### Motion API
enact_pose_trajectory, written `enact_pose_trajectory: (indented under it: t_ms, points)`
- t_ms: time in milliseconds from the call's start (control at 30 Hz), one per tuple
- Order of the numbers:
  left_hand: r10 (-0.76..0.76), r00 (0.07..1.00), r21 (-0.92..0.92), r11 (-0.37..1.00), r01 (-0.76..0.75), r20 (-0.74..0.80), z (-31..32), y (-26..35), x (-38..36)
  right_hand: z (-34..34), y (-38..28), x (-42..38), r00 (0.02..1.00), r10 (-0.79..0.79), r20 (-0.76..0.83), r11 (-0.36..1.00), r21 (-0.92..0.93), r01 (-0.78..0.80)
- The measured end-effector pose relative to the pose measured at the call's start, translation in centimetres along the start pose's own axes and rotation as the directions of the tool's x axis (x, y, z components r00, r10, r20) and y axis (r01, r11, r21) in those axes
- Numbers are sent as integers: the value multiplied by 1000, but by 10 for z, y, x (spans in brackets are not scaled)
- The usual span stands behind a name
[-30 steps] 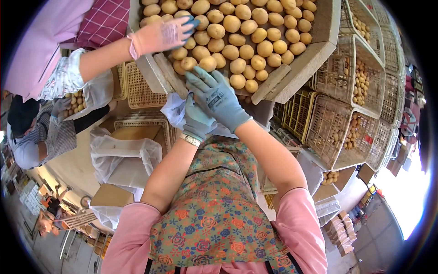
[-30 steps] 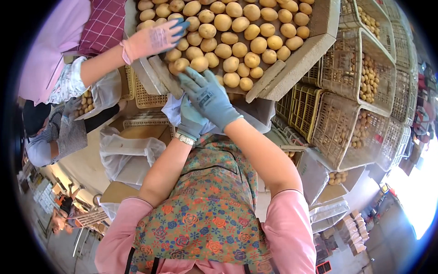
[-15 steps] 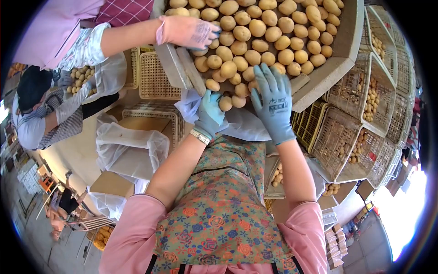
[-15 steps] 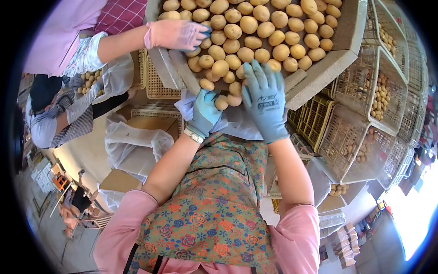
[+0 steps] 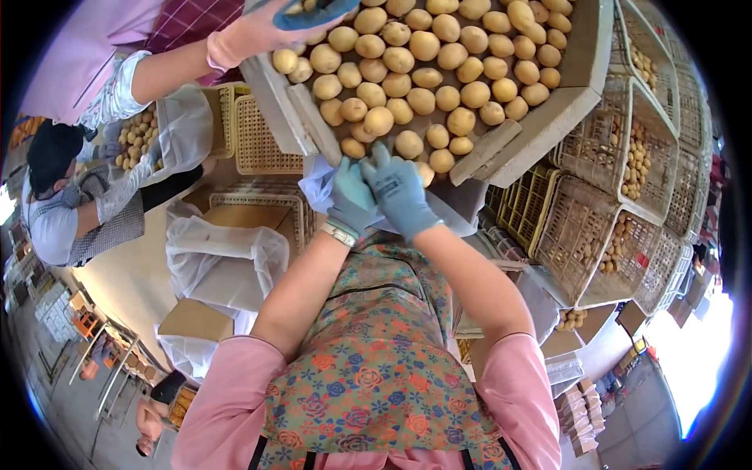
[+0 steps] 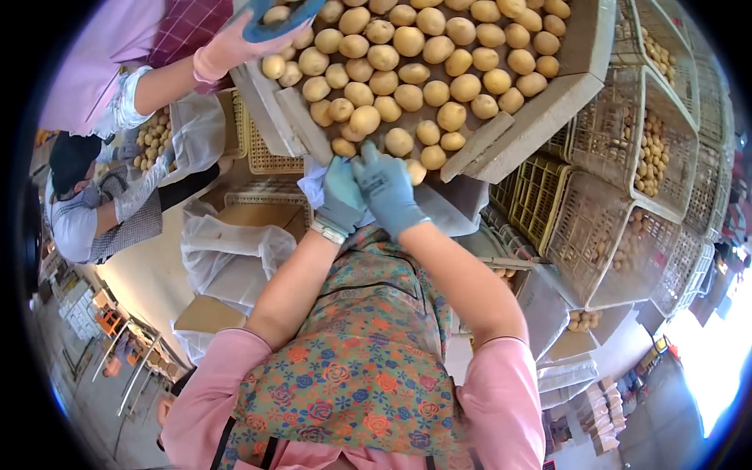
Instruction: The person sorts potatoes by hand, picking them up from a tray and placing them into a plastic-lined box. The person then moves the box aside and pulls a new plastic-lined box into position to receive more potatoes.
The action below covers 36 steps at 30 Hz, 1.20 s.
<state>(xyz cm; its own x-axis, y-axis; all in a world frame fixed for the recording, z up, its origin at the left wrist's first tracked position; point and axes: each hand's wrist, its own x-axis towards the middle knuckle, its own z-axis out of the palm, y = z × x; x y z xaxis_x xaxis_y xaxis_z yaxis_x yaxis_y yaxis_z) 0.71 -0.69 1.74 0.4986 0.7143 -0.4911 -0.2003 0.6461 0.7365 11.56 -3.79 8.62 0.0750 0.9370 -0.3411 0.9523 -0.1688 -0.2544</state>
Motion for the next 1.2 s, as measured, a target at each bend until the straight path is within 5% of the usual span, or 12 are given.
enact_pose_trajectory:
  t_ms: [100,167,233,267,300,400,467,600,700,733,800,1200]
  points:
    - [-254,966,-483,840,249,56,4,14,-1,-18,8,-4,990,-126,58,991,-33,128]
    - [-391,910,-710,603,364,135,13,29,-1,-56,30,-32,945,-232,-230,958,115,263]
    - [-439,880,-787,471,399,183,23,41,-3,-94,65,-70,938,260,-230,964,125,-237]
    - [-452,869,-806,427,409,201,27,45,-4,-81,131,-102,919,254,-303,911,-245,-332]
    - [-389,887,-809,421,411,248,21,34,-2,-99,162,-116,696,335,-635,831,-150,-536]
    - [-478,865,-843,394,365,151,40,43,-2,-122,204,-137,432,372,-821,567,-167,-806]
    - [-560,825,-865,376,332,73,45,40,1,-160,133,-87,615,289,-733,936,84,-341]
    - [-518,841,-864,342,368,153,27,17,5,-101,48,-8,839,25,-544,974,203,102]
    - [-92,832,-689,-614,384,547,9,10,6,-79,30,28,897,-156,-414,963,137,231]
    - [-103,830,-691,-615,380,548,17,22,2,-76,37,28,950,-172,-259,977,76,198]
    - [-538,838,-785,476,395,95,35,39,4,-44,76,17,925,-130,-358,979,102,177]
    - [-241,889,-781,425,458,390,11,22,4,-68,43,7,916,147,-373,962,-162,-221]
